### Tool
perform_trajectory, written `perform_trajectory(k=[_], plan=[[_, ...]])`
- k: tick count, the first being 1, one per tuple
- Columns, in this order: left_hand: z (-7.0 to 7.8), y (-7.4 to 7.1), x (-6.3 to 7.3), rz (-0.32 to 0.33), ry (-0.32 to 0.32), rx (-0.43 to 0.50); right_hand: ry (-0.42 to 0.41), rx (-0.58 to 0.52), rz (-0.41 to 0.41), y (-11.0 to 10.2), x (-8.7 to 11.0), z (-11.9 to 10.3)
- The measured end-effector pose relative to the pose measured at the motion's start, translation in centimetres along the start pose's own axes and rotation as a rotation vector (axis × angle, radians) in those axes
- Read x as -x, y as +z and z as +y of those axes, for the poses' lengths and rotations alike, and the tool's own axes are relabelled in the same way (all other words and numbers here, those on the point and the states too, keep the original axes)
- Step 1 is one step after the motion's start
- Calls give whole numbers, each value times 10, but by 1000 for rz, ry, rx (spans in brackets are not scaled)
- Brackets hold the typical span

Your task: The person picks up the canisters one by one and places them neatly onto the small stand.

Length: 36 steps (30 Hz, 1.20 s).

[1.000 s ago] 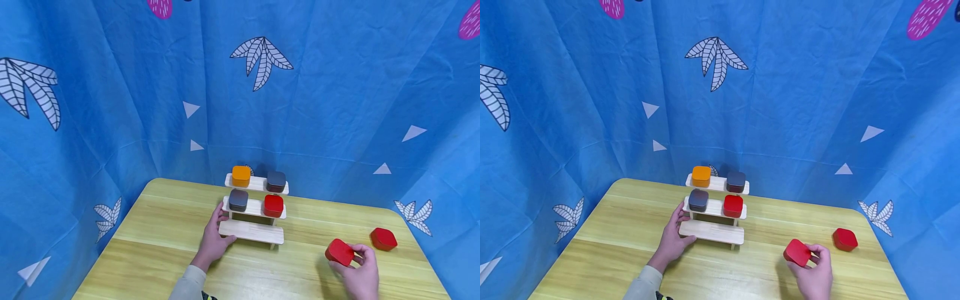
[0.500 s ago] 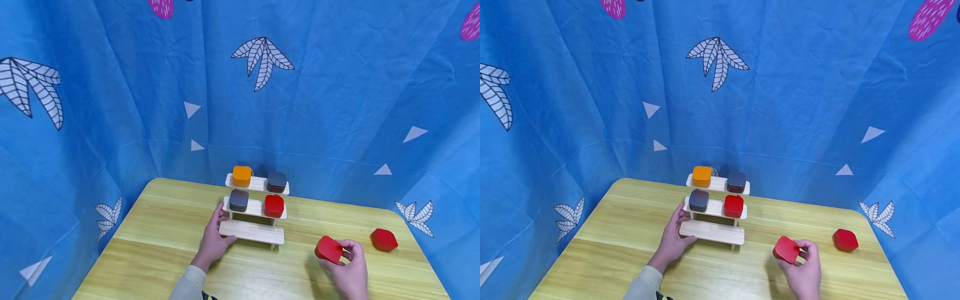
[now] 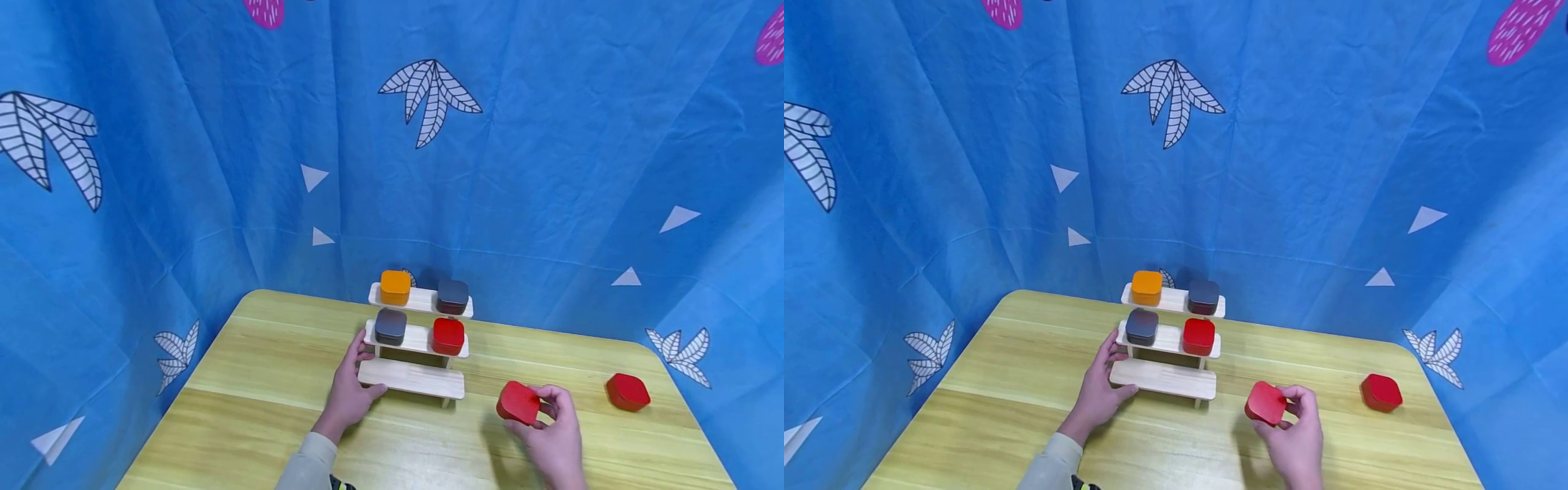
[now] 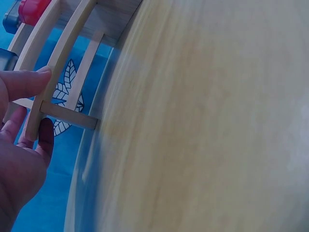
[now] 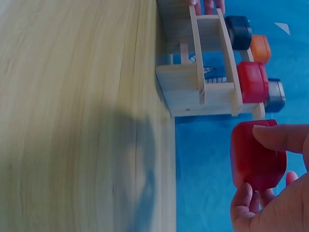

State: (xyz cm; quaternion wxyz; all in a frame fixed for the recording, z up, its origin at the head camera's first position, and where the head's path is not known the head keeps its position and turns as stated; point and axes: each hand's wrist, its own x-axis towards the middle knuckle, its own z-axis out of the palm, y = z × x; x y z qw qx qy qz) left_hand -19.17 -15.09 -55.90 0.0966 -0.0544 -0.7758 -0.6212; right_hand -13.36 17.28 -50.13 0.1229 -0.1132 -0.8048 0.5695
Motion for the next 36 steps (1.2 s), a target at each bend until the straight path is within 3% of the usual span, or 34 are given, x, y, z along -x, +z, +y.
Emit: perform_trajectory(k=[12,29,36], plan=[[-1,-1,0,-4,23,13,-20,-22,-51,17,3,-10],[-1,0,-1,-9,-21,-3,-45,-92,-99,36,7,-27],[-4,0,-2,-11,-4,11,-59,-124,-117,49,6,-34]])
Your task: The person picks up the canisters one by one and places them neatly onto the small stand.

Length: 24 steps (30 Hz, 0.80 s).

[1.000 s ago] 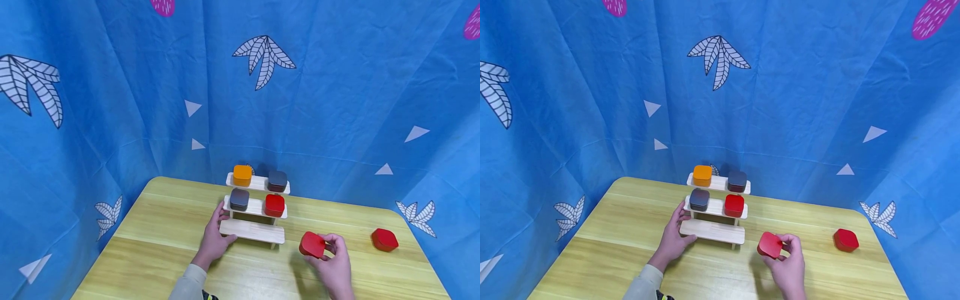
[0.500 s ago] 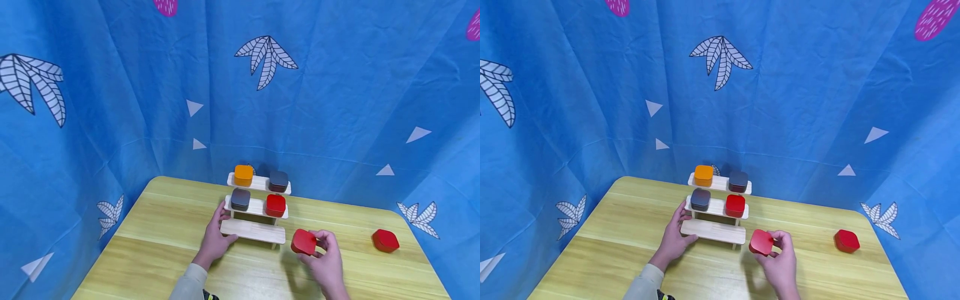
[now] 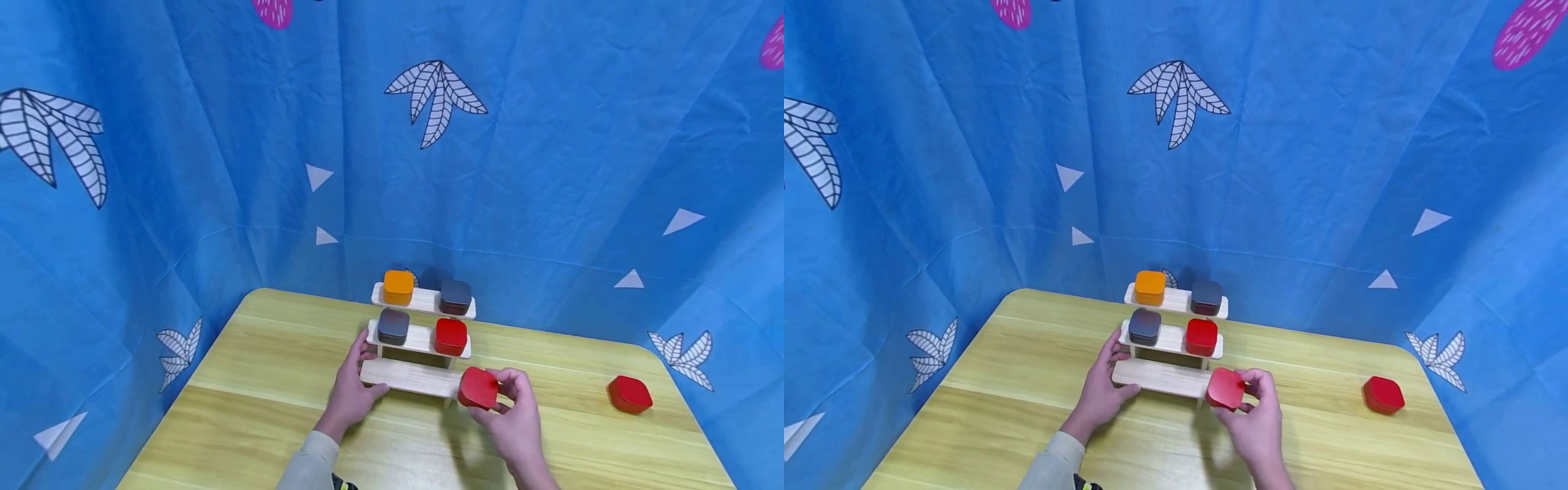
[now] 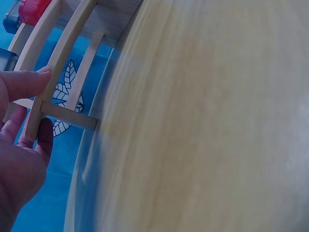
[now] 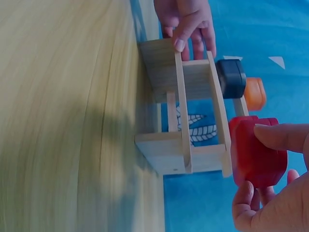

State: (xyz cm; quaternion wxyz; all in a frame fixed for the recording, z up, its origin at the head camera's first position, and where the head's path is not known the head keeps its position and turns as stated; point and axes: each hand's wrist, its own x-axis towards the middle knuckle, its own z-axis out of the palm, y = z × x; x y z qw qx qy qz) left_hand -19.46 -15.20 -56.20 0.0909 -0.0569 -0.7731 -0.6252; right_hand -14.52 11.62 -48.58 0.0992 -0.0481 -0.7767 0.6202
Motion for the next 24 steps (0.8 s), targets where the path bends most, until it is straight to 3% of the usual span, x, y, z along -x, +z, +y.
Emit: perform_trajectory(k=[24], plan=[[2,-1,1,0,3,-9,-45,-39,-68,30,-3,3]])
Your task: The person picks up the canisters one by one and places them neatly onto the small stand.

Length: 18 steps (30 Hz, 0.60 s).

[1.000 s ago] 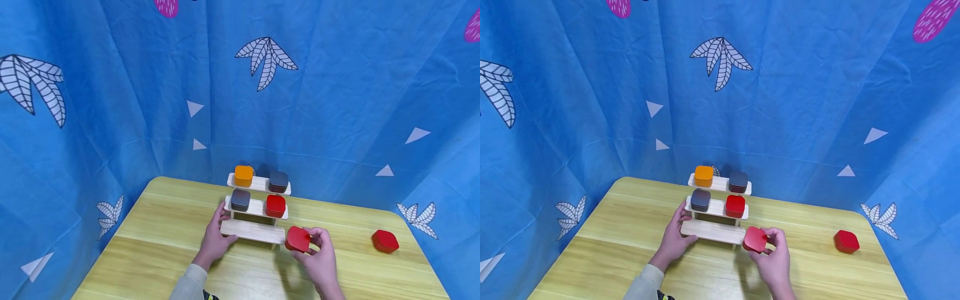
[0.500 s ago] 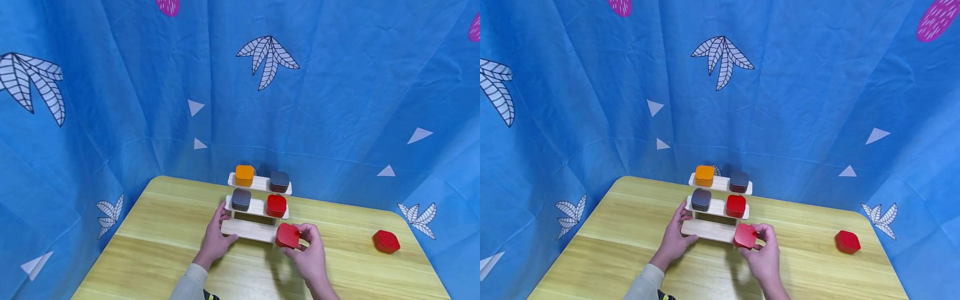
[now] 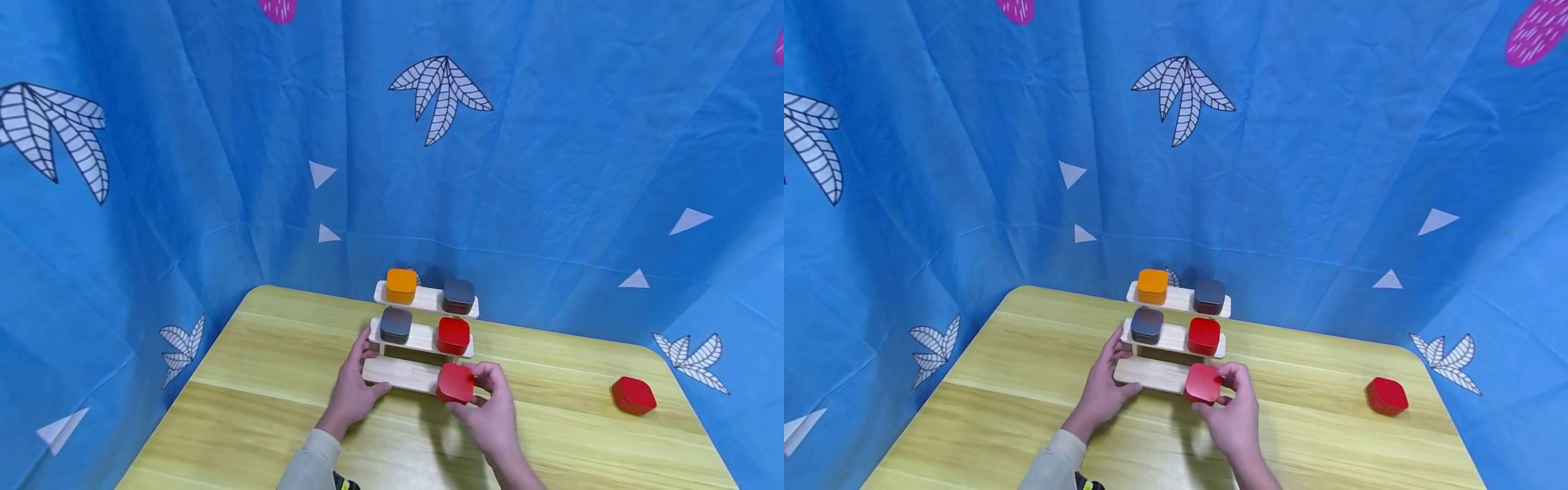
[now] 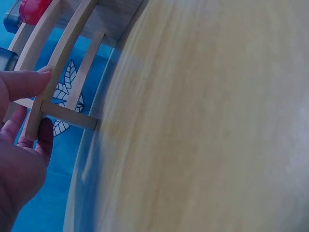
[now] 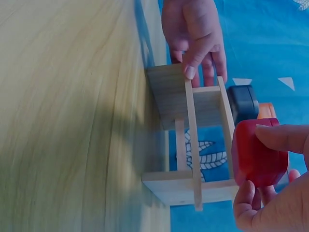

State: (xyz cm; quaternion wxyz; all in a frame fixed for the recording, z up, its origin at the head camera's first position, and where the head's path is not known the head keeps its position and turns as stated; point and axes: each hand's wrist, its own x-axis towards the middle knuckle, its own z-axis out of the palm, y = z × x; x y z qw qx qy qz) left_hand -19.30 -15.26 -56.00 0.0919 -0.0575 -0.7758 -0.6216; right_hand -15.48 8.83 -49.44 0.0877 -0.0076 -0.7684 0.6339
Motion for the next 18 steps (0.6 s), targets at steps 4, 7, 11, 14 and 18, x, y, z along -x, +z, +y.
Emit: perform_trajectory(k=[4,7,11,14,18], plan=[[-1,0,0,-3,-4,3,3,-2,-11,5,-1,1],[-1,0,-1,-5,-23,1,5,2,-19,8,-2,1],[-1,1,-1,-7,-26,-4,-6,-13,-33,13,-3,0],[-2,1,-1,-6,-16,-6,-14,-34,-39,16,-3,-1],[-1,0,-1,-7,4,-5,-13,-51,-48,21,-3,-1]])
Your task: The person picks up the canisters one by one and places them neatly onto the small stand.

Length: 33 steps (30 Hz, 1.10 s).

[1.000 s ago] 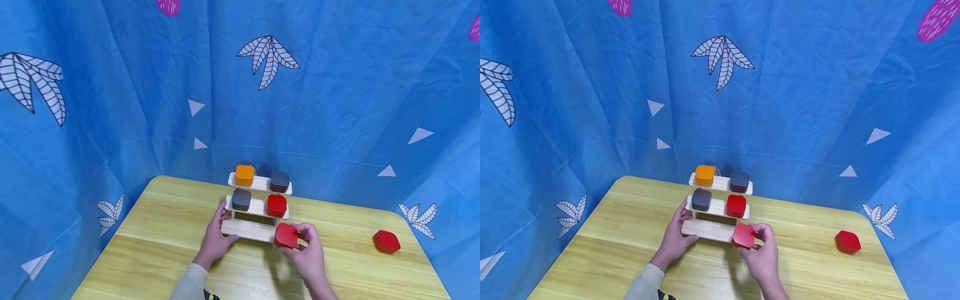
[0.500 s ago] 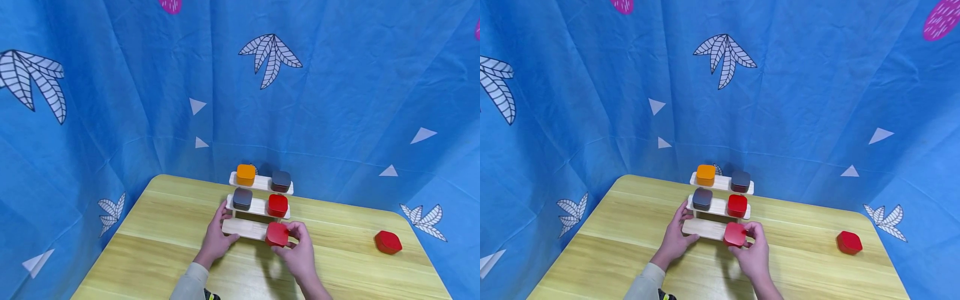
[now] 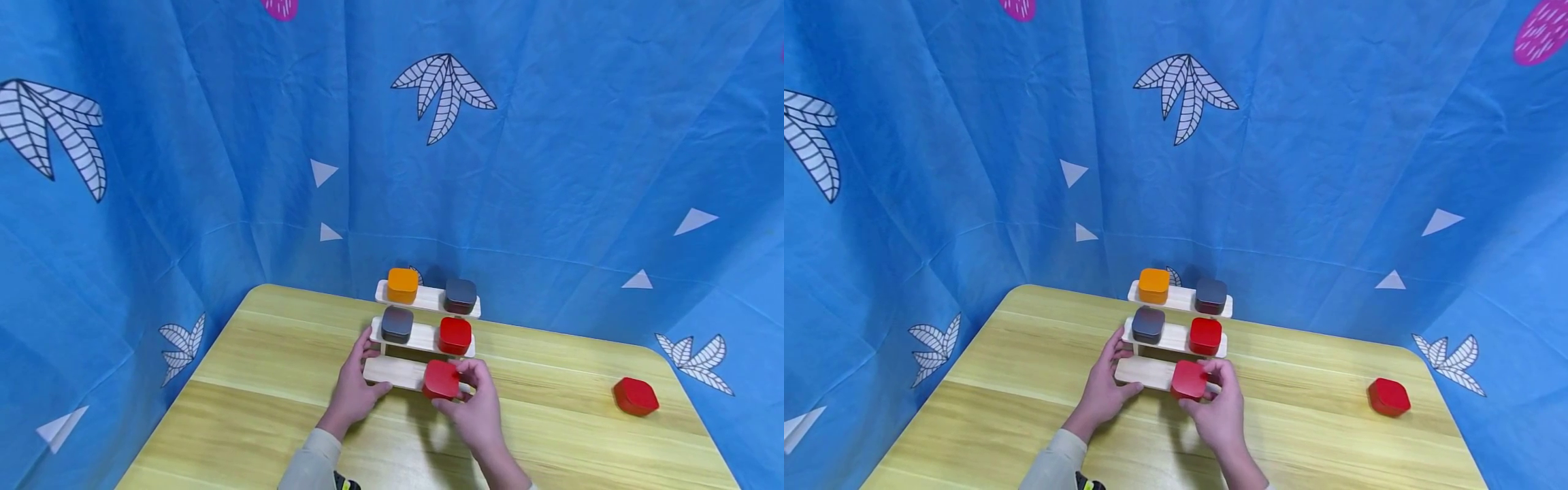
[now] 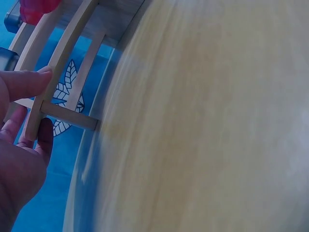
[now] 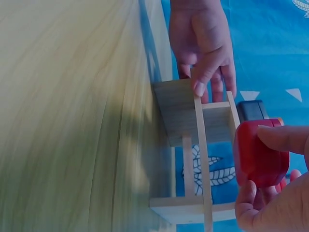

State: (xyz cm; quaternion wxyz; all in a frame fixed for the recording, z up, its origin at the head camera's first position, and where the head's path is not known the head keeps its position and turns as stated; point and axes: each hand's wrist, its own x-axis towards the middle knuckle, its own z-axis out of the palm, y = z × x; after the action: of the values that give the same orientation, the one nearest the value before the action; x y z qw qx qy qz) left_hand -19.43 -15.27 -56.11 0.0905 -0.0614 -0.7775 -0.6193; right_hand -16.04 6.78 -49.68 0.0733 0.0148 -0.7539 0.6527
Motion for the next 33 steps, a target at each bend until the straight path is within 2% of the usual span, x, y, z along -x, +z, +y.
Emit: perform_trajectory(k=[6,13,24,27,28,33], plan=[[0,0,0,0,-15,-11,-15,20,-4,10,-1,1],[-1,-1,0,-6,-19,-12,-53,-9,-7,20,-2,6],[-2,-2,0,-8,14,20,-9,39,-13,34,-7,7],[-1,-3,0,-13,20,5,-6,45,-16,38,-8,7],[4,-4,1,-17,21,1,-4,48,-15,39,-7,1],[4,-4,-1,-19,20,-14,5,50,-19,46,-6,-2]])
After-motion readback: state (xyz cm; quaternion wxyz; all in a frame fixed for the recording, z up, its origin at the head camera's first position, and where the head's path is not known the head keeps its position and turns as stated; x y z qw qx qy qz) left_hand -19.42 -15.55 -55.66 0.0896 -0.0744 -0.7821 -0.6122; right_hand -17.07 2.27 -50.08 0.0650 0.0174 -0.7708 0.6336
